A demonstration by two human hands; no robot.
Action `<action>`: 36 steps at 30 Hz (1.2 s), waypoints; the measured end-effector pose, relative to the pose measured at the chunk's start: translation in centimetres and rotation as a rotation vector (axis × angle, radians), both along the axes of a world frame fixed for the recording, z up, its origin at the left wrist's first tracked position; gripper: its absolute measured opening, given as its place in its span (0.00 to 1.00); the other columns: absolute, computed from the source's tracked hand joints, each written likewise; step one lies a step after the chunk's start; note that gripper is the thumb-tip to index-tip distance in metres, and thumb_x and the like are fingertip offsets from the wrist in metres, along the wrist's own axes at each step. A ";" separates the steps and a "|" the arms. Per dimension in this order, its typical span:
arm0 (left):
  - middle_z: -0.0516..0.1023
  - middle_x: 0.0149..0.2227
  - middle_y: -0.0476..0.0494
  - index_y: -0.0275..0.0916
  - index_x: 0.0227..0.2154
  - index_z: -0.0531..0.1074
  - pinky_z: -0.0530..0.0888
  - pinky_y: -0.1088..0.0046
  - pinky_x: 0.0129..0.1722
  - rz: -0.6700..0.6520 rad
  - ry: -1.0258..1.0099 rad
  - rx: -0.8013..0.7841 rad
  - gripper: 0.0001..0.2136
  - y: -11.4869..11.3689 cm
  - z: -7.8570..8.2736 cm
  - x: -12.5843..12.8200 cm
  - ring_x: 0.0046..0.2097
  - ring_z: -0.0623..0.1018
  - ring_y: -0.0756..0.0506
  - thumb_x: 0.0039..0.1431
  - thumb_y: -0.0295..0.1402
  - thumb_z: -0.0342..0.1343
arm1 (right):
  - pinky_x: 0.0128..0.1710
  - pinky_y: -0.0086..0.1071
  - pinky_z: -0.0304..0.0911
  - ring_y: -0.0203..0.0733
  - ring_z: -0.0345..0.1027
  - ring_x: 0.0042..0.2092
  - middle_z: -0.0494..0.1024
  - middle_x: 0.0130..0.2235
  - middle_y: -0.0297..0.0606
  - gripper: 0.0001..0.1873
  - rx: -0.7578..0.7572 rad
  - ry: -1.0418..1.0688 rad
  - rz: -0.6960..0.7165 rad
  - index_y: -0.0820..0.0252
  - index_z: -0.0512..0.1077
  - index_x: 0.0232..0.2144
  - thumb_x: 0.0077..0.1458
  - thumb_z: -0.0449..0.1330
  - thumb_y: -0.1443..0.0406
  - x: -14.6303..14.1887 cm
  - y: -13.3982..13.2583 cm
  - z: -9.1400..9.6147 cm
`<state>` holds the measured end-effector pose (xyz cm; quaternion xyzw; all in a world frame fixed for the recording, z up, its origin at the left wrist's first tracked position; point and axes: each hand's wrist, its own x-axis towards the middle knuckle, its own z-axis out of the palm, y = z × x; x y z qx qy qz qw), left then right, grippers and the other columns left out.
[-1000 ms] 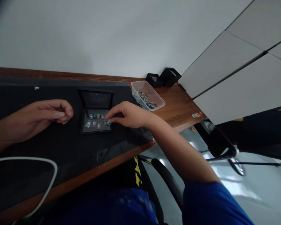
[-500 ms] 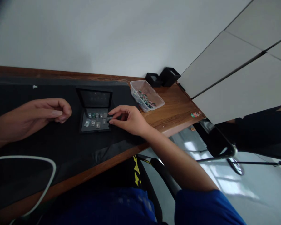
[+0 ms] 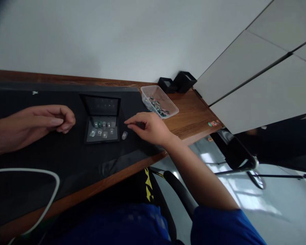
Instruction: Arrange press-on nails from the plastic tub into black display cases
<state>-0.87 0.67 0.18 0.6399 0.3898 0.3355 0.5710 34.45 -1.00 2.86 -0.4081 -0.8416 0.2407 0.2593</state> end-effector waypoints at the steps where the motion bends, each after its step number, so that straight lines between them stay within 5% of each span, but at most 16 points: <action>1: 0.75 0.28 0.45 0.40 0.32 0.80 0.70 0.70 0.30 -0.002 0.001 0.000 0.09 0.0 -0.1 0.0 0.31 0.71 0.46 0.57 0.41 0.65 | 0.35 0.32 0.65 0.37 0.74 0.35 0.87 0.40 0.41 0.10 -0.003 -0.022 0.043 0.59 0.87 0.45 0.67 0.67 0.62 0.1 0.1 -0.2; 4: 0.75 0.28 0.45 0.40 0.32 0.81 0.71 0.70 0.31 -0.003 0.002 -0.006 0.09 0.1 -0.2 -0.1 0.31 0.71 0.46 0.57 0.41 0.66 | 0.37 0.33 0.68 0.38 0.76 0.37 0.87 0.43 0.43 0.10 -0.046 -0.033 0.126 0.59 0.87 0.46 0.68 0.67 0.62 0.1 0.1 -0.9; 14: 0.75 0.27 0.46 0.41 0.31 0.81 0.70 0.71 0.28 -0.004 0.007 0.026 0.08 -0.1 0.4 0.3 0.30 0.71 0.47 0.56 0.40 0.65 | 0.35 0.31 0.65 0.36 0.71 0.35 0.82 0.42 0.42 0.15 -0.104 -0.018 0.049 0.62 0.86 0.46 0.63 0.73 0.57 -0.4 -1.2 -1.6; 26: 0.75 0.29 0.46 0.41 0.32 0.81 0.70 0.71 0.31 -0.029 -0.008 0.025 0.08 -0.1 -0.2 0.0 0.31 0.71 0.46 0.59 0.41 0.65 | 0.31 0.28 0.58 0.32 0.64 0.30 0.75 0.28 0.28 0.11 -0.381 -0.104 0.109 0.60 0.74 0.31 0.59 0.73 0.63 -0.9 -0.5 0.9; 31: 0.75 0.29 0.47 0.41 0.33 0.80 0.70 0.71 0.31 -0.040 0.000 0.020 0.09 0.0 -0.3 -0.2 0.32 0.71 0.46 0.60 0.41 0.65 | 0.34 0.29 0.64 0.34 0.73 0.32 0.83 0.33 0.34 0.05 -0.202 -0.061 0.151 0.59 0.80 0.33 0.62 0.71 0.66 -0.7 -0.9 1.4; 36: 0.75 0.29 0.47 0.40 0.34 0.80 0.71 0.71 0.33 -0.033 0.003 0.029 0.09 0.1 -0.6 -0.4 0.32 0.72 0.47 0.62 0.41 0.64 | 0.41 0.30 0.76 0.38 0.84 0.39 0.89 0.37 0.39 0.03 -0.108 0.236 0.276 0.58 0.83 0.35 0.64 0.72 0.66 -1.9 -1.9 1.7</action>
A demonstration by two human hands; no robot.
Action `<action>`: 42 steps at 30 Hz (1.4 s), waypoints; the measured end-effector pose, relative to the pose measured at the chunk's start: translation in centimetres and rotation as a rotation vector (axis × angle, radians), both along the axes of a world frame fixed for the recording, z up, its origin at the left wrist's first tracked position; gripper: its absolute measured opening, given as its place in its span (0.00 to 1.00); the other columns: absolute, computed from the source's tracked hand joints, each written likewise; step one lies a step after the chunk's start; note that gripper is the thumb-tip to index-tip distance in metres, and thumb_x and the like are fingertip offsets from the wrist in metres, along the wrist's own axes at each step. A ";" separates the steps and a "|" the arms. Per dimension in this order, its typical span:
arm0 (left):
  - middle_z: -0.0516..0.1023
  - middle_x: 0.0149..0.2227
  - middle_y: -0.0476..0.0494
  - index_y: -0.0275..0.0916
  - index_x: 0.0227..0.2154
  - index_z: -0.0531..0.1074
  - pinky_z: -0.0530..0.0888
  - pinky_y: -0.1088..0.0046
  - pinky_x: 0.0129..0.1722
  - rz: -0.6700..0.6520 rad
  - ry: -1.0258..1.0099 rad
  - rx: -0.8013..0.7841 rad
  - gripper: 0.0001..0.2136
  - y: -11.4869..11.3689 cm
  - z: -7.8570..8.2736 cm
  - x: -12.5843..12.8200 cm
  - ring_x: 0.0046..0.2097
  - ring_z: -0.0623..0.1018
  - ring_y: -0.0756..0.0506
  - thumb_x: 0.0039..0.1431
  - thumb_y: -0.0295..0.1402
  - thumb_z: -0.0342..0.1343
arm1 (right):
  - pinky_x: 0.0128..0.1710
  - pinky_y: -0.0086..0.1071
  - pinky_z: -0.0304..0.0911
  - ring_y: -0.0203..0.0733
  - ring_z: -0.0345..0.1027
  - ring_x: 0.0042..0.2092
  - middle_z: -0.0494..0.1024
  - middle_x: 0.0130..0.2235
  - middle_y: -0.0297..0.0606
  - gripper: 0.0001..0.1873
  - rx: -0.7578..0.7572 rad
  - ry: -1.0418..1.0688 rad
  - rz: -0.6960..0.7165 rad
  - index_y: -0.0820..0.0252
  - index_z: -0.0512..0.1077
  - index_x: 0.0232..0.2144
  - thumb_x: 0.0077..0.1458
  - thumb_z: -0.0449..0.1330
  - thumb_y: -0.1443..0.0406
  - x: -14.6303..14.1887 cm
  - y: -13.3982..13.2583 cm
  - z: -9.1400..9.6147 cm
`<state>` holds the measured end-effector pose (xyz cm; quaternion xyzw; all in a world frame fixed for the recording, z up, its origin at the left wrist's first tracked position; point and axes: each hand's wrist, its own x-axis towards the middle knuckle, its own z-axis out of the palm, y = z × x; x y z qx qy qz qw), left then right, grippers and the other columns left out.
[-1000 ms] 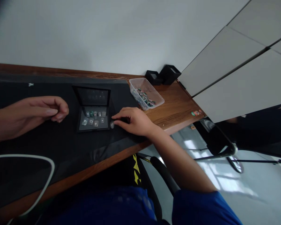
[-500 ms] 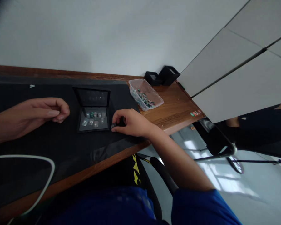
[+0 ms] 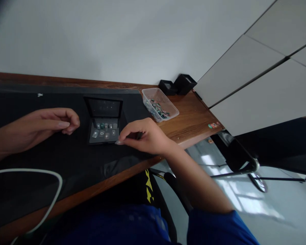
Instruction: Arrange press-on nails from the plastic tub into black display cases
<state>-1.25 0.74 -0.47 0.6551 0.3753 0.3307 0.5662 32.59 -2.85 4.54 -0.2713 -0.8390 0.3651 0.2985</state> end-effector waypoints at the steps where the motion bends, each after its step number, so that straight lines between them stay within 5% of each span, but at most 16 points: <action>1: 0.76 0.29 0.48 0.40 0.34 0.80 0.72 0.72 0.33 0.004 0.013 0.019 0.10 -0.1 0.0 0.2 0.32 0.73 0.46 0.62 0.42 0.64 | 0.41 0.30 0.77 0.39 0.85 0.39 0.89 0.37 0.39 0.04 0.013 0.060 0.003 0.58 0.83 0.34 0.63 0.73 0.66 -0.5 -0.2 0.0; 7: 0.82 0.31 0.48 0.44 0.38 0.83 0.74 0.72 0.32 -0.073 0.150 0.222 0.11 -2.4 -0.1 1.9 0.33 0.79 0.45 0.66 0.46 0.63 | 0.40 0.30 0.78 0.38 0.86 0.39 0.90 0.38 0.38 0.03 0.199 0.343 -0.131 0.57 0.84 0.35 0.64 0.72 0.67 -5.5 -0.6 -1.2; 12: 0.81 0.31 0.51 0.46 0.43 0.82 0.75 0.75 0.30 0.056 0.104 0.456 0.11 -3.7 0.6 2.7 0.30 0.77 0.48 0.63 0.45 0.68 | 0.36 0.30 0.75 0.37 0.83 0.35 0.90 0.38 0.40 0.06 0.031 0.350 -0.217 0.58 0.86 0.35 0.62 0.73 0.62 -8.0 0.5 -2.5; 19: 0.85 0.33 0.53 0.45 0.41 0.83 0.79 0.78 0.33 0.238 0.105 0.596 0.06 -3.8 1.4 3.2 0.32 0.82 0.50 0.66 0.39 0.68 | 0.30 0.28 0.72 0.37 0.81 0.33 0.89 0.35 0.39 0.06 -0.051 0.503 -0.222 0.57 0.86 0.31 0.54 0.79 0.64 -8.3 1.1 -3.3; 29: 0.87 0.38 0.52 0.47 0.40 0.83 0.81 0.78 0.39 0.198 0.062 0.723 0.01 -3.4 1.1 3.2 0.38 0.85 0.50 0.68 0.34 0.68 | 0.36 0.31 0.81 0.40 0.84 0.34 0.89 0.33 0.38 0.13 -0.327 0.505 -0.226 0.56 0.88 0.29 0.41 0.85 0.63 -7.7 0.9 -3.4; 34: 0.87 0.38 0.53 0.47 0.39 0.83 0.80 0.77 0.39 0.257 0.116 0.792 0.02 -3.2 0.9 2.9 0.38 0.85 0.50 0.69 0.32 0.66 | 0.32 0.27 0.78 0.34 0.79 0.28 0.88 0.31 0.35 0.14 -0.453 0.545 -0.221 0.54 0.89 0.32 0.41 0.84 0.69 -8.0 0.4 -3.1; 42: 0.89 0.39 0.52 0.47 0.40 0.84 0.82 0.75 0.39 0.241 0.119 0.747 0.02 -3.3 0.9 2.9 0.38 0.86 0.48 0.68 0.34 0.67 | 0.24 0.23 0.70 0.29 0.72 0.23 0.85 0.26 0.33 0.13 -0.614 0.532 -0.276 0.57 0.88 0.29 0.39 0.85 0.66 -8.1 0.5 -2.5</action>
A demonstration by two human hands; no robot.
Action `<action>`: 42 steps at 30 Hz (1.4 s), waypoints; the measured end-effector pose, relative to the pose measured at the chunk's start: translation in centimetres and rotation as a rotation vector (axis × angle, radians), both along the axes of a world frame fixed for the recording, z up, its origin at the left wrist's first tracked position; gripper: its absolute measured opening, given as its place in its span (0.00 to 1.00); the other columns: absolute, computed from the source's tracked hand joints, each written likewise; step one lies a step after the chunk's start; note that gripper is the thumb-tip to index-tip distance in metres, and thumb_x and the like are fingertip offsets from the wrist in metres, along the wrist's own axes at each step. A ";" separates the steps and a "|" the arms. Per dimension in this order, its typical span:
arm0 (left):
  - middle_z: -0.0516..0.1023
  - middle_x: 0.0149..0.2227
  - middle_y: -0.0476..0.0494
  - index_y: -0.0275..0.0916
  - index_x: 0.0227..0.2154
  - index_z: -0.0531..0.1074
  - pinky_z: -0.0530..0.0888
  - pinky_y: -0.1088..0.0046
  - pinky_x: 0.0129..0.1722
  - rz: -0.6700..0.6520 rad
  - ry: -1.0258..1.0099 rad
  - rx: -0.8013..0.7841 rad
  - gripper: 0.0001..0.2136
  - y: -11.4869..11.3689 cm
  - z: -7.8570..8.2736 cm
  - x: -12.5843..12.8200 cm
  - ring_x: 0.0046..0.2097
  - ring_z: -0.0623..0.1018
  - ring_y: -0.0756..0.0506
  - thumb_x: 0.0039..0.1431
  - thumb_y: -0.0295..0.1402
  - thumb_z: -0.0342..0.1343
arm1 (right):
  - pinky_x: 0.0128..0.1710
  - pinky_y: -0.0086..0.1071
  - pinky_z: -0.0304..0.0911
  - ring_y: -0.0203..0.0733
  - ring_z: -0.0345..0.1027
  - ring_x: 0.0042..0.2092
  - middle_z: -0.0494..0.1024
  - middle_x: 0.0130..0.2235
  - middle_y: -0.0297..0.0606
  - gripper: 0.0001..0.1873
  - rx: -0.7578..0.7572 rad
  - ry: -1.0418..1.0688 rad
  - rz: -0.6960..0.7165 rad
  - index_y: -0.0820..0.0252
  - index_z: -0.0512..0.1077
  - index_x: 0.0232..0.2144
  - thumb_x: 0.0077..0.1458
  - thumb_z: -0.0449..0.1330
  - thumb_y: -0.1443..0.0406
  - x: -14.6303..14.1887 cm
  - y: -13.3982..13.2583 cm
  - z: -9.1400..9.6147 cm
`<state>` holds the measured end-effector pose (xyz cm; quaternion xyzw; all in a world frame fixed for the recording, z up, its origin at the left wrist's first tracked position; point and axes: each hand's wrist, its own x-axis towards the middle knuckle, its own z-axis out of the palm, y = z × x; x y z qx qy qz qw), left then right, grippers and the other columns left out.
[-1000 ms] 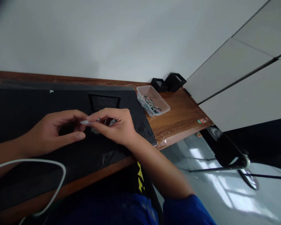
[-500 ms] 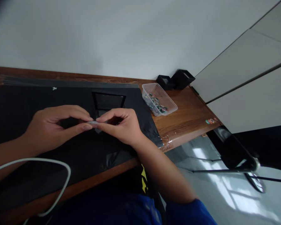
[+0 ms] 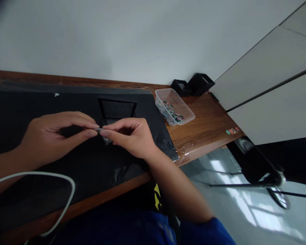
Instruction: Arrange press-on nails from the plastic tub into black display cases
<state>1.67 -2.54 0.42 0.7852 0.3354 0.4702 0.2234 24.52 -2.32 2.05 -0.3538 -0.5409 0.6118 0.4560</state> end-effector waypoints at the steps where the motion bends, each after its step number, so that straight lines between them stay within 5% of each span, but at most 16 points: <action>1: 0.89 0.40 0.52 0.47 0.40 0.84 0.82 0.75 0.39 -0.003 -0.001 -0.002 0.02 0.0 0.0 0.1 0.38 0.86 0.48 0.68 0.34 0.67 | 0.24 0.23 0.69 0.29 0.71 0.23 0.84 0.25 0.33 0.13 -0.012 0.003 0.002 0.57 0.88 0.29 0.39 0.85 0.66 0.0 0.0 0.0; 15: 0.88 0.44 0.50 0.49 0.51 0.83 0.82 0.73 0.39 -0.003 -0.006 0.075 0.09 -0.3 -0.3 0.1 0.36 0.83 0.50 0.71 0.34 0.65 | 0.23 0.22 0.71 0.29 0.73 0.24 0.87 0.30 0.35 0.09 -0.078 0.046 0.115 0.57 0.88 0.33 0.51 0.80 0.61 0.5 0.2 -0.5; 24: 0.89 0.43 0.49 0.51 0.48 0.85 0.84 0.72 0.40 -0.056 0.012 0.066 0.07 -0.2 0.2 0.2 0.40 0.87 0.47 0.71 0.33 0.65 | 0.23 0.22 0.69 0.29 0.71 0.23 0.85 0.27 0.32 0.12 -0.056 -0.053 0.023 0.59 0.86 0.29 0.42 0.83 0.64 -0.3 -0.1 -0.2; 34: 0.90 0.43 0.50 0.52 0.45 0.87 0.84 0.74 0.39 -0.022 0.014 0.070 0.06 -0.1 0.2 0.1 0.39 0.87 0.47 0.69 0.35 0.66 | 0.29 0.26 0.72 0.31 0.72 0.26 0.85 0.30 0.35 0.13 0.090 -0.097 0.014 0.59 0.85 0.30 0.48 0.82 0.59 -0.4 -0.4 -0.8; 42: 0.88 0.45 0.51 0.55 0.45 0.87 0.83 0.72 0.42 0.047 0.007 0.111 0.07 -0.5 0.2 0.2 0.41 0.86 0.47 0.68 0.34 0.68 | 0.29 0.28 0.71 0.33 0.72 0.28 0.85 0.31 0.36 0.14 0.063 -0.132 0.002 0.59 0.86 0.31 0.46 0.83 0.59 -0.4 -0.5 -0.8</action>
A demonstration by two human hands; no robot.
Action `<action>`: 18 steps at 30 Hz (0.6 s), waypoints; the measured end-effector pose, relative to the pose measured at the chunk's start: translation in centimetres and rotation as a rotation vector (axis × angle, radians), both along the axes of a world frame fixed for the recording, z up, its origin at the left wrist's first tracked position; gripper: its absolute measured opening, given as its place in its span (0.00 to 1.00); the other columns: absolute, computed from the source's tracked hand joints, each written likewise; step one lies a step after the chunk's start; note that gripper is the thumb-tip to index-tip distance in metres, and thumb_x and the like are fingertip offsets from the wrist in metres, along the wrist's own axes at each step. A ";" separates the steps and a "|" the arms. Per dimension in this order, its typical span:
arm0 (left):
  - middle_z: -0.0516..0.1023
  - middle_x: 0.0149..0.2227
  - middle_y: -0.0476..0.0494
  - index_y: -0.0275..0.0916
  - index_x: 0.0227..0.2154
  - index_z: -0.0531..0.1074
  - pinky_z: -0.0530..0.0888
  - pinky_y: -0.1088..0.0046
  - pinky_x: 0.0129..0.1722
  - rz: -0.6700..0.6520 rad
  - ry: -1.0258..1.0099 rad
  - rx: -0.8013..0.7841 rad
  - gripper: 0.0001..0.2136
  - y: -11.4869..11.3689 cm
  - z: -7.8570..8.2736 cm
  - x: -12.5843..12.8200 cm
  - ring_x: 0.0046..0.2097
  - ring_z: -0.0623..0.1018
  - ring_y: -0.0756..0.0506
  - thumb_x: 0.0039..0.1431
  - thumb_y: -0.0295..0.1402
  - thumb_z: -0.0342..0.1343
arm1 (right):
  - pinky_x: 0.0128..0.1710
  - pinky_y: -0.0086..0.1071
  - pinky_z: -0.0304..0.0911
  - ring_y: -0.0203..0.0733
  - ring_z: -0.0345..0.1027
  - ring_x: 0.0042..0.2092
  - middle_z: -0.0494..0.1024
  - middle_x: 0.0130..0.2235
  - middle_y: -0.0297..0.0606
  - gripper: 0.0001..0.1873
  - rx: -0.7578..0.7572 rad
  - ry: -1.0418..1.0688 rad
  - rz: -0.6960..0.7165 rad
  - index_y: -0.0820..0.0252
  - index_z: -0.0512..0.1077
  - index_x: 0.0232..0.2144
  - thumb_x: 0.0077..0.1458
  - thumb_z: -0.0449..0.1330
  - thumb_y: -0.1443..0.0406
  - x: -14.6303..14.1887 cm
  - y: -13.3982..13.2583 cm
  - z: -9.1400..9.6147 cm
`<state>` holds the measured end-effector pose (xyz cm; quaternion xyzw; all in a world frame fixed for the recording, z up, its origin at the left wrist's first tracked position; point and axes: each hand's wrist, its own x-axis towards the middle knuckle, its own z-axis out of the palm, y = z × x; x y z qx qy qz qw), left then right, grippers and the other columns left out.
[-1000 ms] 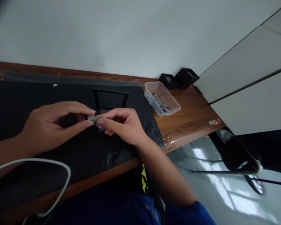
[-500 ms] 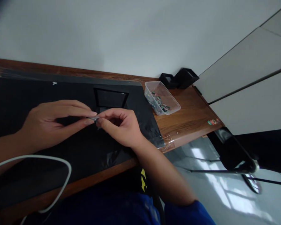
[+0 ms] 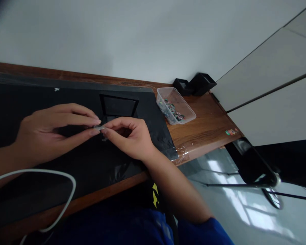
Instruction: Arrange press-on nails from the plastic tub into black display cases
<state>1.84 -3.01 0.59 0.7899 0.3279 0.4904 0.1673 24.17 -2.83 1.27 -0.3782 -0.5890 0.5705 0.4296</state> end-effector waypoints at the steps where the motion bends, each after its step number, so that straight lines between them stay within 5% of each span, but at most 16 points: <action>1: 0.88 0.45 0.52 0.56 0.44 0.86 0.83 0.71 0.43 0.007 -0.004 0.012 0.07 -0.1 0.0 0.1 0.42 0.86 0.47 0.68 0.33 0.68 | 0.30 0.28 0.71 0.33 0.72 0.28 0.86 0.31 0.36 0.15 0.002 0.002 -0.002 0.59 0.86 0.31 0.46 0.83 0.58 0.0 0.0 0.0; 9: 0.86 0.46 0.54 0.60 0.42 0.85 0.82 0.70 0.37 0.034 0.032 0.077 0.09 -0.4 0.2 -0.3 0.39 0.83 0.49 0.68 0.33 0.68 | 0.32 0.29 0.72 0.36 0.76 0.32 0.87 0.32 0.37 0.15 0.080 -0.029 -0.024 0.58 0.87 0.32 0.47 0.82 0.56 0.0 -0.1 -0.2; 18: 0.89 0.43 0.58 0.59 0.41 0.84 0.87 0.64 0.45 0.038 0.019 0.100 0.10 -1.1 1.2 0.0 0.42 0.88 0.46 0.67 0.31 0.68 | 0.28 0.28 0.69 0.34 0.73 0.28 0.85 0.29 0.36 0.14 0.088 -0.022 -0.076 0.58 0.86 0.31 0.47 0.83 0.58 0.3 0.1 0.4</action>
